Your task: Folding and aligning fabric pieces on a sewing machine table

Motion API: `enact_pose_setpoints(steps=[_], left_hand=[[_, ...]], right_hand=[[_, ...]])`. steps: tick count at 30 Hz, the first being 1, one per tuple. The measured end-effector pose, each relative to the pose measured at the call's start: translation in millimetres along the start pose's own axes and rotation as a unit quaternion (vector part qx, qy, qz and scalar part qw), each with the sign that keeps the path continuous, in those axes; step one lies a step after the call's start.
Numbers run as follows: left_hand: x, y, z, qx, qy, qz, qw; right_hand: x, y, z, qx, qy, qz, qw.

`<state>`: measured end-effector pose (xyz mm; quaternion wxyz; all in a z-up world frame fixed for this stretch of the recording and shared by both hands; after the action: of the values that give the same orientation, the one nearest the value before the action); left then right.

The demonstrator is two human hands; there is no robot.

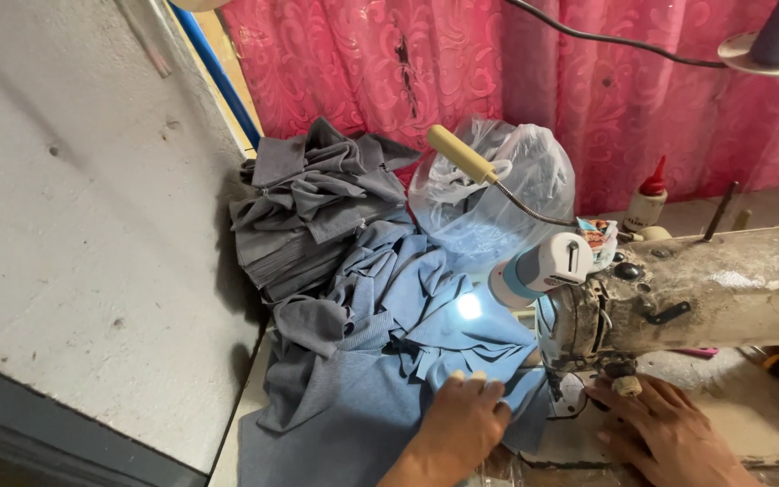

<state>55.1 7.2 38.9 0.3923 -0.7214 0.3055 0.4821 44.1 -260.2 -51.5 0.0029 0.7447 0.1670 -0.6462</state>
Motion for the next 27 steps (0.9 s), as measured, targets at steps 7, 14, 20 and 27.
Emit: enact_pose_setpoints(steps=[7,14,20,27], left_hand=[[-40.6,-57.3,-61.2,0.009,0.41,-0.182,0.894],[-35.3,-85.7,-60.5,-0.105,0.237,0.044,0.965],[-47.4,-58.9,93.8,-0.331,-0.135,0.298,0.885],[-19.3,-47.5,141.2,-0.333,-0.039,0.433,0.837]], right_hand=[[15.1,9.4,-2.4,-0.026,0.051,0.031,0.998],[13.5,6.0,0.6,-0.098,0.098,0.022,0.99],[1.0,-1.8,-0.7,0.014,0.044,0.016,0.999],[-13.5,-13.1,3.7,-0.016,0.069,0.009,0.997]])
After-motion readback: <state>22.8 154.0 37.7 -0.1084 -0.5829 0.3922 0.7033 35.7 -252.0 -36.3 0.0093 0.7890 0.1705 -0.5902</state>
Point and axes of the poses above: each hand's wrist, its own z-axis away from the middle knuckle, its own x-axis out of the palm, y = z × x, the point moved 5 cm from there along -z, towards the middle knuckle, and after that the axes turned 3 degrees about -z, right-handed, at the moved point
